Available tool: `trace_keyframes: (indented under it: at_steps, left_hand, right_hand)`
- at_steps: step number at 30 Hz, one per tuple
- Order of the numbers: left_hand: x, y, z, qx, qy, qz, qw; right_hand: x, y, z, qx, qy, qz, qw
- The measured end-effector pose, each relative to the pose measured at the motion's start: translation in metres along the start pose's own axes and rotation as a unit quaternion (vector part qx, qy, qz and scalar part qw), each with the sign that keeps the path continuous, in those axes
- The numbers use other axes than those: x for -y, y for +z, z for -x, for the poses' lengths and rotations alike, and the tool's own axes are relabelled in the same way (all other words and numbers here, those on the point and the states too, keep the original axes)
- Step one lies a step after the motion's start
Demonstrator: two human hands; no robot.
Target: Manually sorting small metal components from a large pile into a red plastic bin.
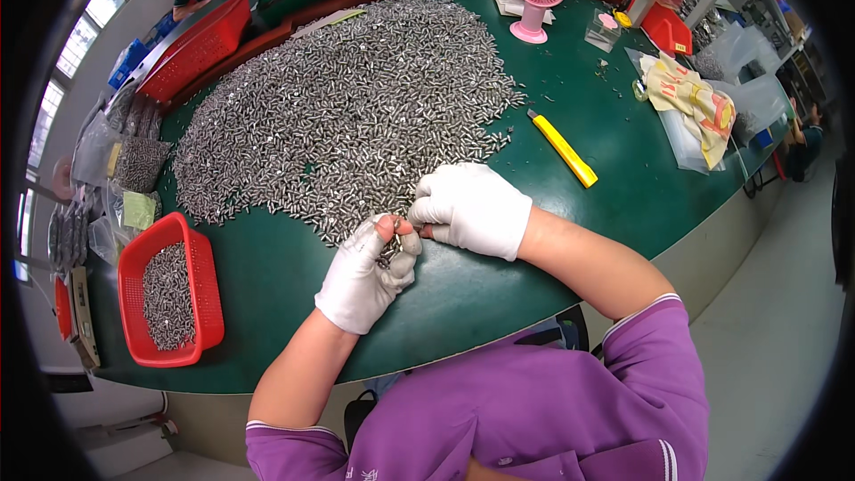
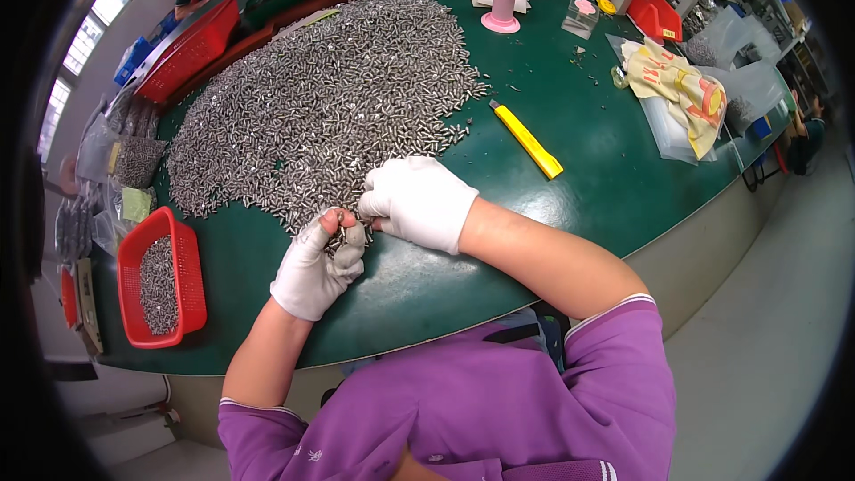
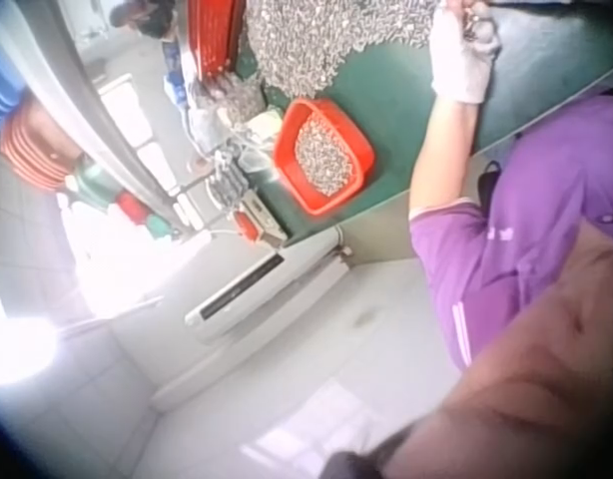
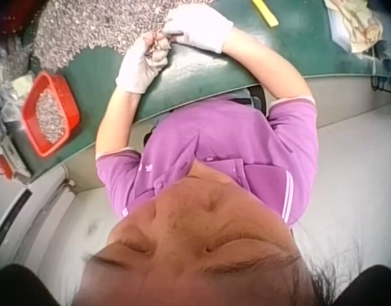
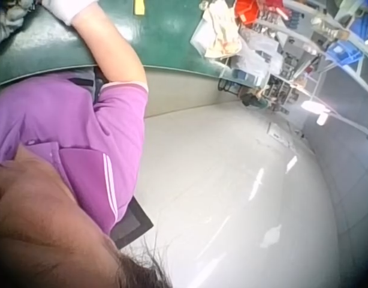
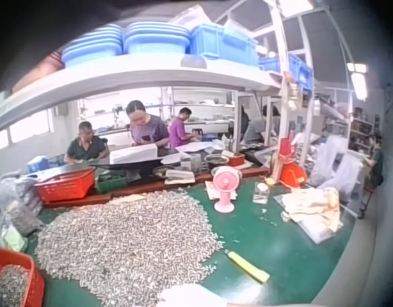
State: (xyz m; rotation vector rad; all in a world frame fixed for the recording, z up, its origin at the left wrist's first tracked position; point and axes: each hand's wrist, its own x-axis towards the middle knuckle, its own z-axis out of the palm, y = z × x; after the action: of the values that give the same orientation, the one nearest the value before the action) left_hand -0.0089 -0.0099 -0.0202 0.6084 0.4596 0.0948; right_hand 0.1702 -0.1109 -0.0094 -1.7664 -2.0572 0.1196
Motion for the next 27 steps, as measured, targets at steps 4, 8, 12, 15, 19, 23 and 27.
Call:
trace_keyframes:
  at_steps: [4,8,12,15,19,23,27]
  left_hand:
    - [0.000,0.001,0.000,-0.006,0.001,-0.001,1.000]
    - [0.003,0.003,-0.002,-0.004,0.006,-0.007,1.000]
    - [0.004,-0.004,-0.003,0.010,0.009,-0.018,1.000]
    - [0.004,-0.004,-0.003,0.008,0.013,-0.020,1.000]
    - [0.002,0.000,0.000,-0.001,0.018,-0.022,1.000]
    - [0.000,0.002,0.000,-0.026,0.011,-0.022,0.999]
    - [-0.002,0.004,-0.001,-0.006,0.004,0.004,1.000]
  right_hand:
    - [-0.001,0.000,0.002,-0.083,0.027,-0.050,0.995]
    - [0.005,-0.013,0.001,-0.064,0.066,-0.268,0.959]
    - [0.006,-0.008,0.001,-0.059,0.076,-0.286,0.954]
    - [0.005,-0.007,0.003,-0.076,0.085,-0.277,0.954]
    - [0.002,-0.009,0.003,-0.101,0.116,-0.227,0.962]
    - [0.008,-0.016,0.003,-0.131,0.161,-0.309,0.928]
    - [0.012,-0.025,0.005,0.001,0.183,-0.463,0.867]
